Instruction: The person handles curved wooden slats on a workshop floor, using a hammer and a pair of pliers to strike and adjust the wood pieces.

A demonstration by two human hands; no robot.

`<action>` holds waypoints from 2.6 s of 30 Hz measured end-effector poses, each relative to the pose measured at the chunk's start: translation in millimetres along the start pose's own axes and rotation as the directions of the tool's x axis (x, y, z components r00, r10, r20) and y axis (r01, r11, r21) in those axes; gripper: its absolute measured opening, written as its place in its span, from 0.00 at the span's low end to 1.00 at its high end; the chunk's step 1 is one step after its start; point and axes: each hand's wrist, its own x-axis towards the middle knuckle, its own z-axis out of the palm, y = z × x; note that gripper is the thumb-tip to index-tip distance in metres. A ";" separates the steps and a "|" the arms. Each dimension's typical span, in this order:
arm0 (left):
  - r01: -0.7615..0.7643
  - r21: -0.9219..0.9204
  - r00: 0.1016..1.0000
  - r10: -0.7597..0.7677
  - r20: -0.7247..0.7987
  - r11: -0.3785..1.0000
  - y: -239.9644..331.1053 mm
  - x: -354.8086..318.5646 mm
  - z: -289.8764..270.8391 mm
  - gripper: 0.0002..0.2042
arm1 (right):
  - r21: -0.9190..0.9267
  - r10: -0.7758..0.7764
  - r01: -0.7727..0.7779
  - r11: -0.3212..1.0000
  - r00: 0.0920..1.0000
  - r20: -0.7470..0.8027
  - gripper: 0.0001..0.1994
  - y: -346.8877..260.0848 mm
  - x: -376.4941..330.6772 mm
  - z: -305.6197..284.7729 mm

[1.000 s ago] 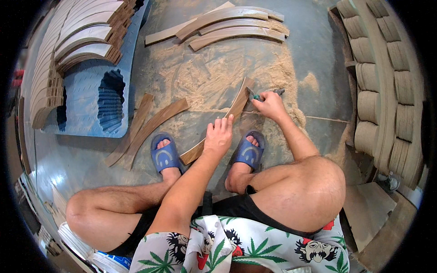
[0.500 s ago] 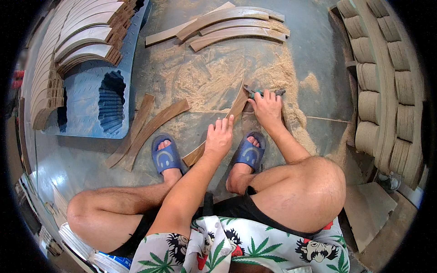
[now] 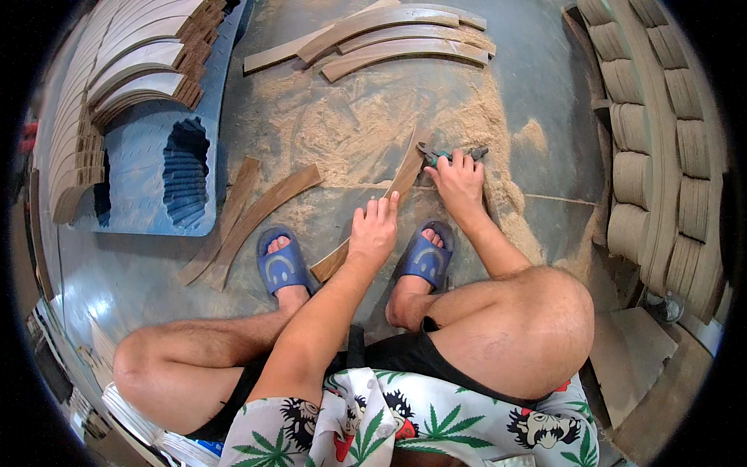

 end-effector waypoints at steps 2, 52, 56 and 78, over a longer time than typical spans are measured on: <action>-0.001 -0.003 1.000 0.001 -0.005 1.000 0.0 -0.1 0.8 0.34 | -0.008 0.008 -0.008 1.000 1.000 0.016 0.19 -1.0 0.1 2.1; -0.021 0.072 0.999 0.024 -0.036 0.997 0.6 -1.0 4.3 0.32 | 0.312 0.042 -0.137 0.940 0.955 0.294 0.23 8.8 13.1 6.1; -0.014 0.027 0.999 0.015 -0.032 1.000 0.3 -1.7 5.4 0.33 | 0.391 0.034 -0.255 0.884 0.871 0.490 0.25 23.9 36.0 -7.4; -0.003 0.000 1.000 0.003 0.013 1.000 -1.4 -1.9 1.9 0.34 | 0.385 -0.006 -0.162 0.909 0.916 0.400 0.28 15.9 30.5 -11.2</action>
